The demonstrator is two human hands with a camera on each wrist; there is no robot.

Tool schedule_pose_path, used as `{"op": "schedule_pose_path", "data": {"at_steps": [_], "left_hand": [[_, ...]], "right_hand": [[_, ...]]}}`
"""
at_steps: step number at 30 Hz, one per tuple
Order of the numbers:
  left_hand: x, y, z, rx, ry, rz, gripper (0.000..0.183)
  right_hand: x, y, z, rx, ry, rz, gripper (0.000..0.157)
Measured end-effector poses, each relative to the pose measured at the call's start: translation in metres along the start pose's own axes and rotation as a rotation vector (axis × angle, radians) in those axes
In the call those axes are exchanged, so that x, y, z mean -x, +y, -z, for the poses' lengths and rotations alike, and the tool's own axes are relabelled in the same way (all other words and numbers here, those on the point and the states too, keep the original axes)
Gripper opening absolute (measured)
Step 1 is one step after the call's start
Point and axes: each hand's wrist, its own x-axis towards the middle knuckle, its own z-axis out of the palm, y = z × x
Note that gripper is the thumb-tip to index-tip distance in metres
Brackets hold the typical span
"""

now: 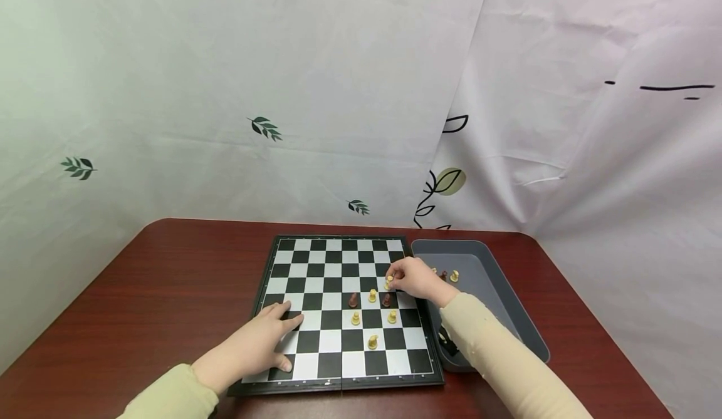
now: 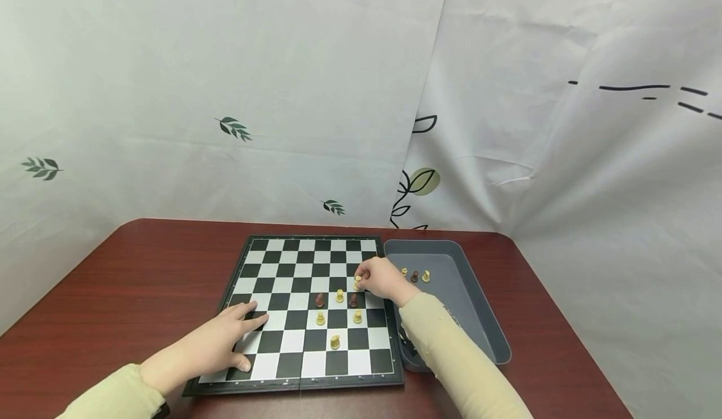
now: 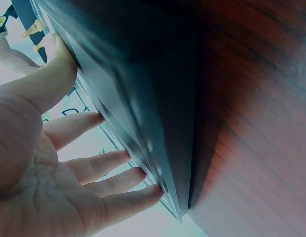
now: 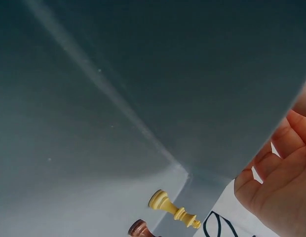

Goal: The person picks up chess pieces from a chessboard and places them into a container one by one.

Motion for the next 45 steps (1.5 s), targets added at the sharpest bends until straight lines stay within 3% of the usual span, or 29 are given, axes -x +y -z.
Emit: {"op": "schedule_pose_path", "data": {"at_steps": [19, 28, 45], "left_hand": [[-0.001, -0.002, 0.001, 0.002, -0.002, -0.003, 0.082], [0.000, -0.003, -0.001, 0.002, 0.000, 0.006, 0.081], [0.000, -0.002, -0.001, 0.001, 0.007, -0.007, 0.081]], "right_hand": [[0.002, 0.000, 0.010, -0.023, 0.007, -0.007, 0.004], [0.009, 0.002, 0.017, -0.033, 0.010, 0.075, 0.006], [0.025, 0.013, 0.036, -0.047, 0.036, 0.083, 0.009]]}}
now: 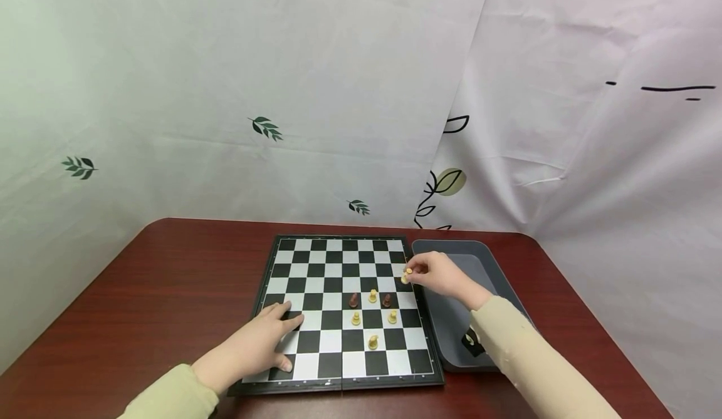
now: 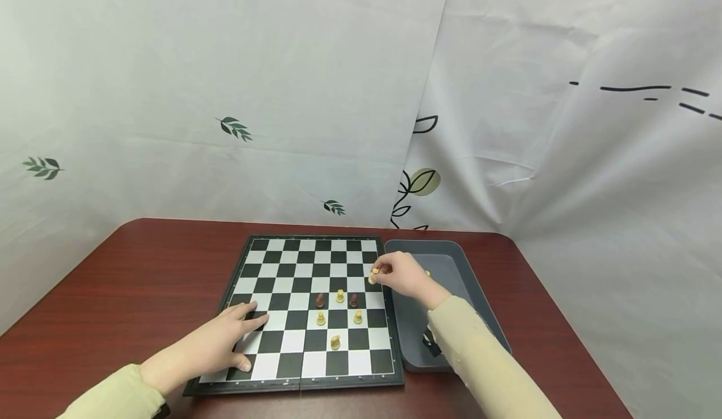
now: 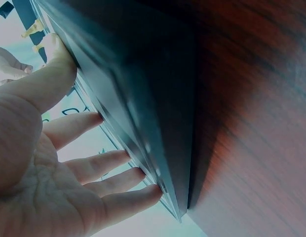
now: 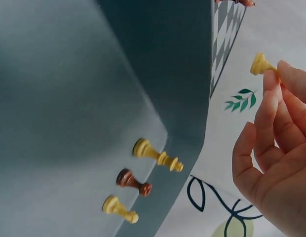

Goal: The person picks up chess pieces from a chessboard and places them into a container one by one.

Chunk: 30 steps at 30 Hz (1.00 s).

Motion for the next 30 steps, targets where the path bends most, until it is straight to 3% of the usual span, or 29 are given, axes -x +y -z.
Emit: {"op": "schedule_pose_path", "data": {"at_steps": [15, 30], "left_hand": [[0.001, 0.000, -0.001, 0.002, 0.003, 0.004, 0.082], [0.000, 0.000, 0.000, -0.004, -0.002, 0.001, 0.082]], "right_hand": [[0.021, 0.018, 0.017, 0.015, 0.029, 0.028, 0.005], [0.033, 0.043, 0.037, 0.043, 0.067, -0.028, 0.009]]}}
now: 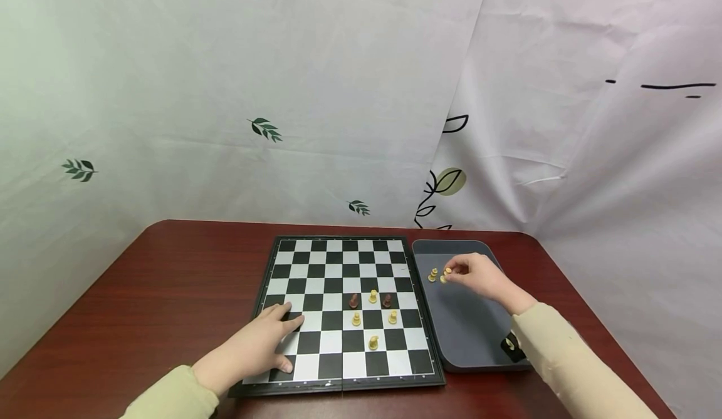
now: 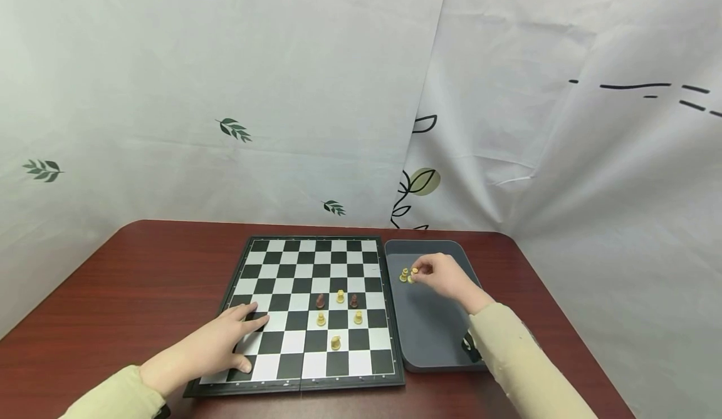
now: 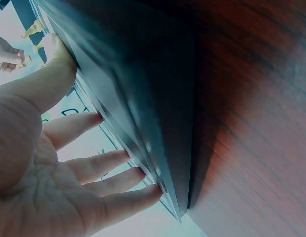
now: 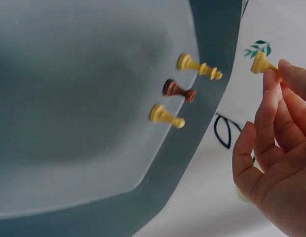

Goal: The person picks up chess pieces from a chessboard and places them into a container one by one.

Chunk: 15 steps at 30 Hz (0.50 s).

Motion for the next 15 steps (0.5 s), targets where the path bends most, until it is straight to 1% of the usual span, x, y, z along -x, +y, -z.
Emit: {"op": "schedule_pose_path", "data": {"at_steps": [4, 15], "left_hand": [[0.000, 0.000, 0.000, 0.000, 0.000, 0.000, 0.082], [0.000, 0.000, -0.002, 0.002, 0.005, 0.010, 0.082]], "right_hand": [[0.002, 0.007, 0.002, -0.006, 0.013, -0.018, 0.009], [0.005, 0.028, 0.000, 0.051, 0.069, -0.098, 0.008]]}}
